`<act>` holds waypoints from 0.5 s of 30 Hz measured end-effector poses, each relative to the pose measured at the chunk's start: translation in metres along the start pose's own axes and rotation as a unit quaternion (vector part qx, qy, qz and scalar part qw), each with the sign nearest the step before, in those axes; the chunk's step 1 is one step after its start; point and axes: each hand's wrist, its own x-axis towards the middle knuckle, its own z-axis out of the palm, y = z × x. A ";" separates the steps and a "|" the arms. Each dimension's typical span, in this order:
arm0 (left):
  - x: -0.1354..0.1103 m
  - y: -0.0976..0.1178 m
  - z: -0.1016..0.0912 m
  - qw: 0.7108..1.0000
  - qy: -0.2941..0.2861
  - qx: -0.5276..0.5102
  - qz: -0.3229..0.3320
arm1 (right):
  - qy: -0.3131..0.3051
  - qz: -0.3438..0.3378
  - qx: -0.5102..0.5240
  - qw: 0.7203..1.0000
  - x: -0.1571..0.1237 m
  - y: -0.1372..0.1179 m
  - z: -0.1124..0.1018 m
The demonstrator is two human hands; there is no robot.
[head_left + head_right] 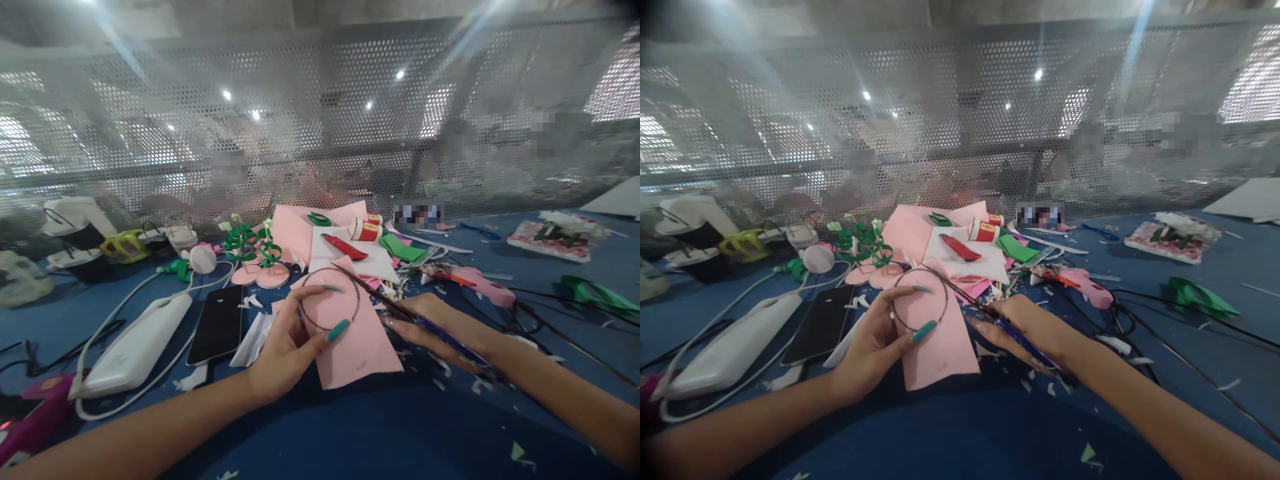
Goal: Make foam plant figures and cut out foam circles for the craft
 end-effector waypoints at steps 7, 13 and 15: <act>0.001 0.002 0.001 1.000 0.000 0.004 -0.003 | -0.003 0.003 0.017 1.000 0.001 0.004 0.001; 0.000 0.000 -0.002 1.000 -0.009 -0.017 -0.023 | 0.011 0.029 0.016 0.999 0.001 0.007 0.003; -0.001 0.000 -0.002 0.999 -0.012 -0.028 -0.024 | 0.006 0.014 0.019 1.000 0.001 0.006 0.003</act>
